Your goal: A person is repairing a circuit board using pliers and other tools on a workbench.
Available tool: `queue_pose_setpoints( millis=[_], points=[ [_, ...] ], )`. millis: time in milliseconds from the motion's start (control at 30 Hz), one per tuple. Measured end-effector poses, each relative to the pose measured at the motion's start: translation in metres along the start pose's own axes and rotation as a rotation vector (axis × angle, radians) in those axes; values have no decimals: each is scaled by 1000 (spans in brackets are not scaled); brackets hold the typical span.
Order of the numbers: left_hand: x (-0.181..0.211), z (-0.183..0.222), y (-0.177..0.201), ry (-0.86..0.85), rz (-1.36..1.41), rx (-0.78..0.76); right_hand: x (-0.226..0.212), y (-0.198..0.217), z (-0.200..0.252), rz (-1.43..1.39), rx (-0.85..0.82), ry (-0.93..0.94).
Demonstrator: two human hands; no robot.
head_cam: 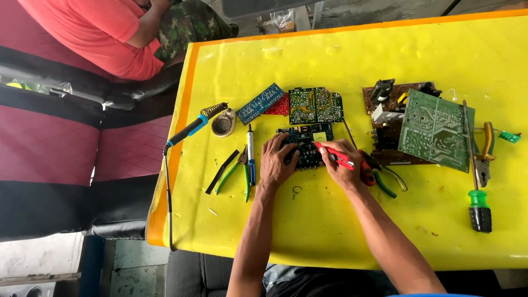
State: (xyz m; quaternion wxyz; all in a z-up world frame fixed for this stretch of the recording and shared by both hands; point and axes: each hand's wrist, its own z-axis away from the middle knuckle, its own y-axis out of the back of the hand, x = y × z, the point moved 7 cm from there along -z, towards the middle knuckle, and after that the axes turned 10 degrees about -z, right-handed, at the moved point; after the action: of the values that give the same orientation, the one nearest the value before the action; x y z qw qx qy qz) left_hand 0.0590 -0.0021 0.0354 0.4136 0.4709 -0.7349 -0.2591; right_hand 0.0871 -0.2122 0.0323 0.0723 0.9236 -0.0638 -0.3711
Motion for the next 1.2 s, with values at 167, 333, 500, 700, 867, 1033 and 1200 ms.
queue_pose_setpoints(
  millis=[167, 333, 500, 700, 867, 1033, 1200],
  points=[
    [-1, 0, -2, -17, -3, 2, 0, 2, 0, 19, 25, -6],
    [1, -1, 2, -18, -2, 12, 4, -3, 3, 64, 3, 15],
    [-2, 0, -2, -19, -9, -4, -14, 8, -9, -12, 37, -4],
    [-6, 1, -5, -18, -3, -1, -16, 2, -6, 66, 2, 21],
    [-5, 0, -2, -4, 21, -8, 2, 14, 21, 72, -5, 26],
    [-5, 0, -3, 0, 32, -22, -17, 17, 20, 100, -7, 68],
    [-6, 0, -4, 12, 48, -30, -3, 17, 29, 118, -8, 98]
  ],
)
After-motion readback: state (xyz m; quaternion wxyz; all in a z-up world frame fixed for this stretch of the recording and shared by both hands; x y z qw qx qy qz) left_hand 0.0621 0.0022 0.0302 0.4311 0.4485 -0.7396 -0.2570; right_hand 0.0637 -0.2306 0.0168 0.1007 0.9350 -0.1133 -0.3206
